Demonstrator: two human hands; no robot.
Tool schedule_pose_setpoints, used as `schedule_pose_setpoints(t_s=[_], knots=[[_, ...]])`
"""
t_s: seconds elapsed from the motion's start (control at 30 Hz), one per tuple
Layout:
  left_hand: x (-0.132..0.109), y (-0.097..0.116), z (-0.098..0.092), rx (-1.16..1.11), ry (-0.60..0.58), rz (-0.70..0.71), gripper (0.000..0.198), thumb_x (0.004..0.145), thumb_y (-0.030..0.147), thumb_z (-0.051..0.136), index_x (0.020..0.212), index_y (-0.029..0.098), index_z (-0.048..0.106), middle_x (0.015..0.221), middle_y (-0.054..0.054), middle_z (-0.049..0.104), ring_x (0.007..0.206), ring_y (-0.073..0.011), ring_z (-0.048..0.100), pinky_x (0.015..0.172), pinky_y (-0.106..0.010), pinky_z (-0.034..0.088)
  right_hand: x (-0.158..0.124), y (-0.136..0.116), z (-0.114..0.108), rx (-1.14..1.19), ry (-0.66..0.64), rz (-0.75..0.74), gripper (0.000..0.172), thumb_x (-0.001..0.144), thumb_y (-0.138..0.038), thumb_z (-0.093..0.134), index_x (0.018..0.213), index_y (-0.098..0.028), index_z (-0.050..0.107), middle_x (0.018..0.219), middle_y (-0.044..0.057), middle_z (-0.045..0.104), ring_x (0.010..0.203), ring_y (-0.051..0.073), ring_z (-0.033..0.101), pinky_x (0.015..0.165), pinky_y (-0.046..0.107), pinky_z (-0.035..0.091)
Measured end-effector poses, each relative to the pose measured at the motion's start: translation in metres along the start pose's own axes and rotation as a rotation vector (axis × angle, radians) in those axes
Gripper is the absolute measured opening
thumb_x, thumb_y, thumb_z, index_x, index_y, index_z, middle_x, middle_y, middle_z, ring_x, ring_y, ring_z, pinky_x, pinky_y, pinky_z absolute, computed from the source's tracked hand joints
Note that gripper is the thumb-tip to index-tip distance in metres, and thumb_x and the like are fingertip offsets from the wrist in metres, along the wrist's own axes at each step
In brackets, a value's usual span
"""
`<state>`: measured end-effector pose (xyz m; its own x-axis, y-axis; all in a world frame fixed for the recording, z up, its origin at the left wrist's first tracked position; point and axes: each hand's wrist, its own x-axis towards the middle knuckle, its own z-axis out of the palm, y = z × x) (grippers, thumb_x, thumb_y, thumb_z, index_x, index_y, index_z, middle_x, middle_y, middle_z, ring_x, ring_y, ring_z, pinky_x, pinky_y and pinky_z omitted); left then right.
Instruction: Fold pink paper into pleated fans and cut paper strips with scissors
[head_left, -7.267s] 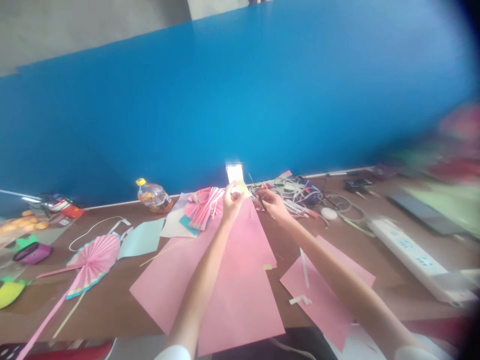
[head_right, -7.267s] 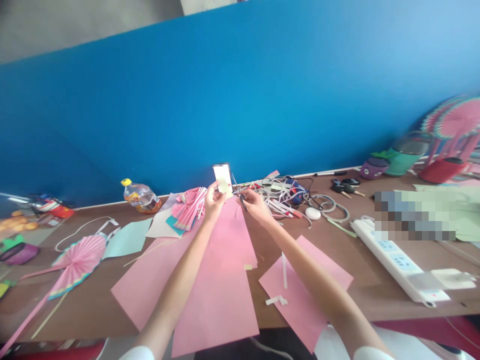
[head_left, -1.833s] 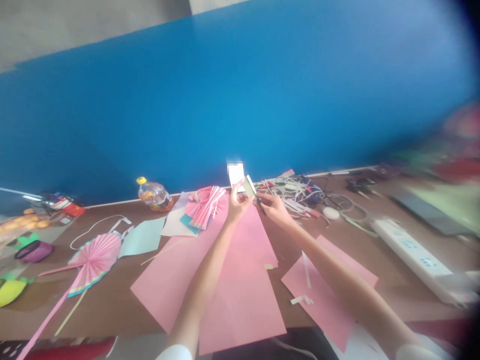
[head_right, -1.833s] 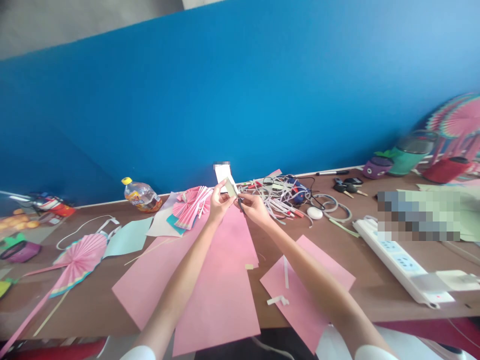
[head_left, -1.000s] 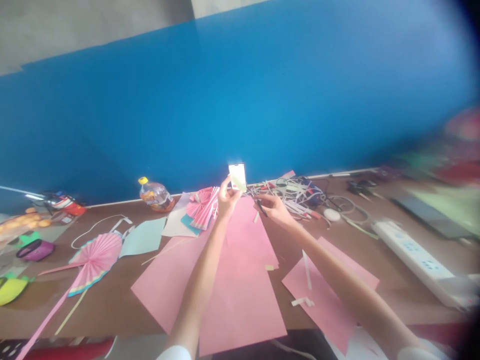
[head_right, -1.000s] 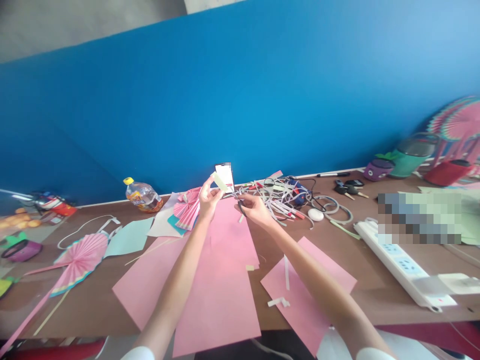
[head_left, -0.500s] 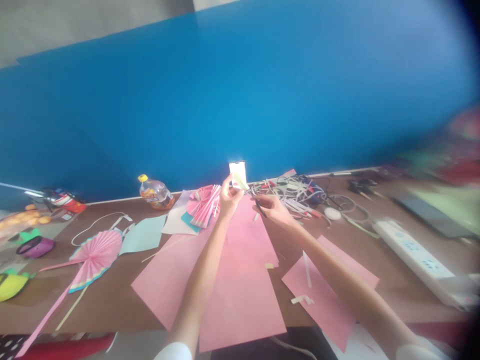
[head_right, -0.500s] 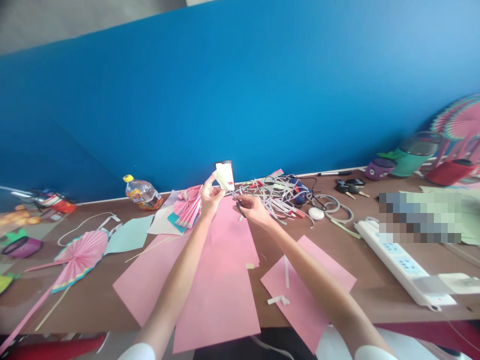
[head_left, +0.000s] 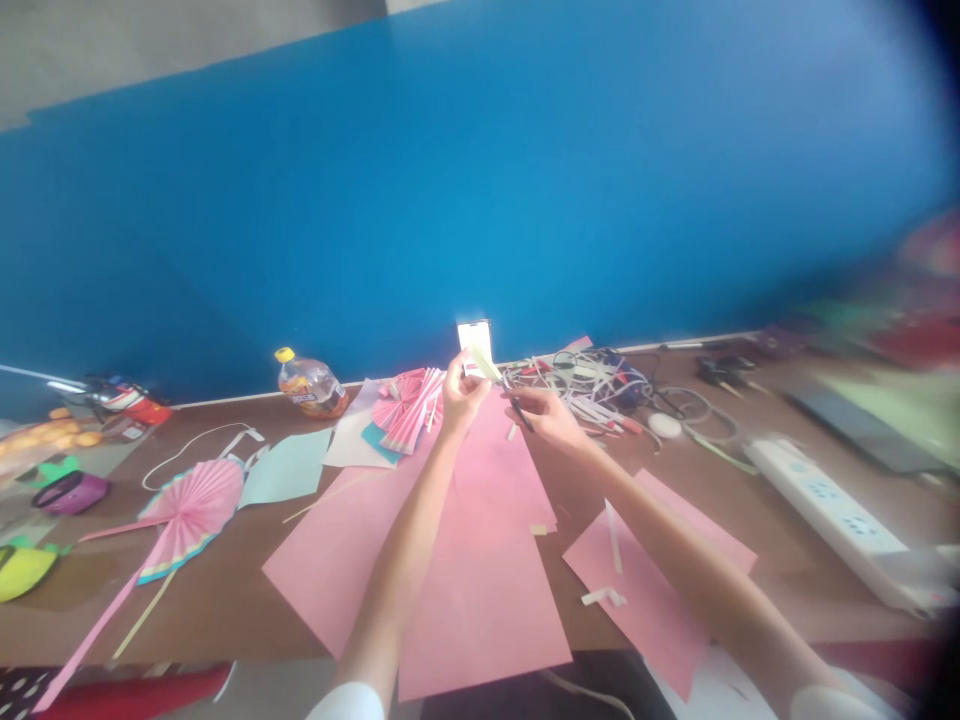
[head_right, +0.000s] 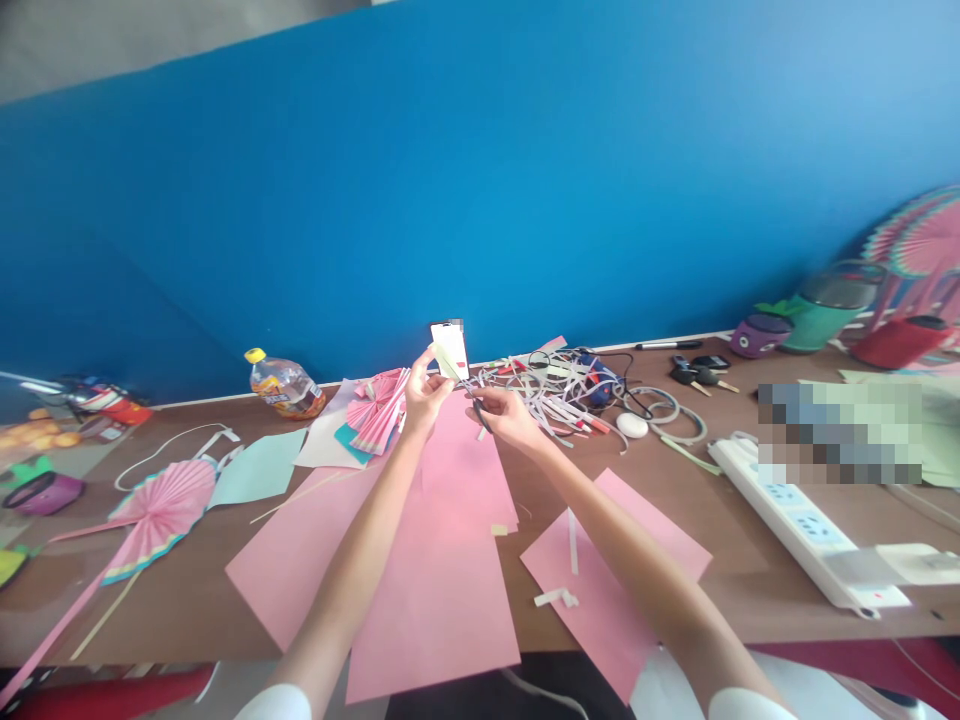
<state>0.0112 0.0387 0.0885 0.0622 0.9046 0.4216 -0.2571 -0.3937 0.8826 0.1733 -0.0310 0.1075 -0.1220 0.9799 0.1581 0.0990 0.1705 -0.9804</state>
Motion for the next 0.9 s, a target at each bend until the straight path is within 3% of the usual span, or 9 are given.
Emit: schedule_pose_setpoints(t_s=[0.17,0.37,0.9], knots=[[-0.0007,0.0016,0.0002,0.003,-0.009,-0.012,0.078,0.070,0.032,0.080,0.140,0.024,0.047,0.132,-0.013,0.058,0.073,-0.0079,0.060,0.069,-0.021,0.050,-0.0017,-0.0047,0.0005,-0.001,0.001,0.021,0.053,0.069,-0.048,0.071,0.107,-0.010,0.071,0.071,0.004,0.063,0.060,0.012,0.047,0.057,0.028,0.039],[-0.0004,0.0005,-0.0010,-0.002,-0.007,0.012,0.074,0.071,0.032,0.080,0.139,0.026,0.049,0.147,-0.013,0.045,0.074,-0.0061,0.059,0.070,-0.021,0.051,-0.0019,-0.0066,0.0007,-0.008,0.000,0.021,0.054,0.069,-0.048,0.072,0.106,-0.009,0.071,0.066,0.002,0.060,0.059,0.011,0.045,0.056,0.027,0.037],[0.0003,-0.0019,-0.0035,0.028,-0.008,0.010,0.076,0.072,0.036,0.080,0.140,0.025,0.047,0.147,-0.014,0.045,0.075,-0.0070,0.059,0.071,-0.021,0.051,-0.0026,-0.0056,0.0003,-0.041,-0.007,0.022,0.055,0.072,-0.049,0.070,0.109,-0.008,0.070,0.055,-0.003,0.051,0.048,0.010,0.042,0.048,0.027,0.040]])
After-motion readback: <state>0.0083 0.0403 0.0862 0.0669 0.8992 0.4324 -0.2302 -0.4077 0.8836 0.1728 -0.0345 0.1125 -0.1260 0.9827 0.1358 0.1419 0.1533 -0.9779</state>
